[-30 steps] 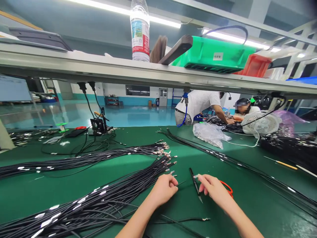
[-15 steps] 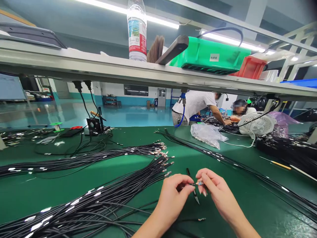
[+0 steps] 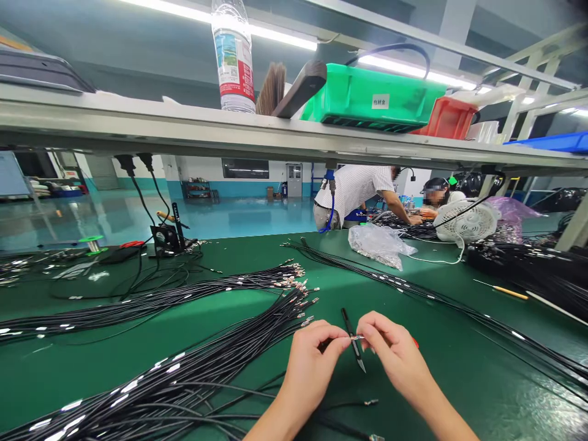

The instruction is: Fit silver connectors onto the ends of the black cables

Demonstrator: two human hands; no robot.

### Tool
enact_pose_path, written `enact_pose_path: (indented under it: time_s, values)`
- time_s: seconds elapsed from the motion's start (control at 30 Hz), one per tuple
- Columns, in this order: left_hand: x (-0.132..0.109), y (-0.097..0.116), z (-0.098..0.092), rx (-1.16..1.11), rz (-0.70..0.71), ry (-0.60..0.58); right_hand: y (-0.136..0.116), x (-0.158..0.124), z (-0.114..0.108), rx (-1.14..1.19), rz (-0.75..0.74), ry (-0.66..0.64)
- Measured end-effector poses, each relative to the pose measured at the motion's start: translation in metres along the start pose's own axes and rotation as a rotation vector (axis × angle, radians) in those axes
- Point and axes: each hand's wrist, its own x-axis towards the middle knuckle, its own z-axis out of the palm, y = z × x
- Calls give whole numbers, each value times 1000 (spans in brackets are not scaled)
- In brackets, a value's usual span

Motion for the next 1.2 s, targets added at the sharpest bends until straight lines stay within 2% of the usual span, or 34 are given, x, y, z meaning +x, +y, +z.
enact_pose_path:
  time_s: [0.1,0.3,0.47,0.7,0.9,1.2]
  values:
    - [0,-3,1,-49,-46,-63,2,-2,2,-145,-94,31]
    - [2,-13,5,-218,-151,-139,12,-2,7,-132,-82,19]
    - [1,-15,7,-302,-230,-133,13,-2,8,-116,-56,26]
    - [0,-6,4,-445,-231,-148,10,-2,9,-112,1,14]
    - [-1,-5,6,-430,-255,-93,7,-1,9,-96,46,-2]
    - [0,-3,3,-496,-348,-158,7,-2,9,-32,69,10]
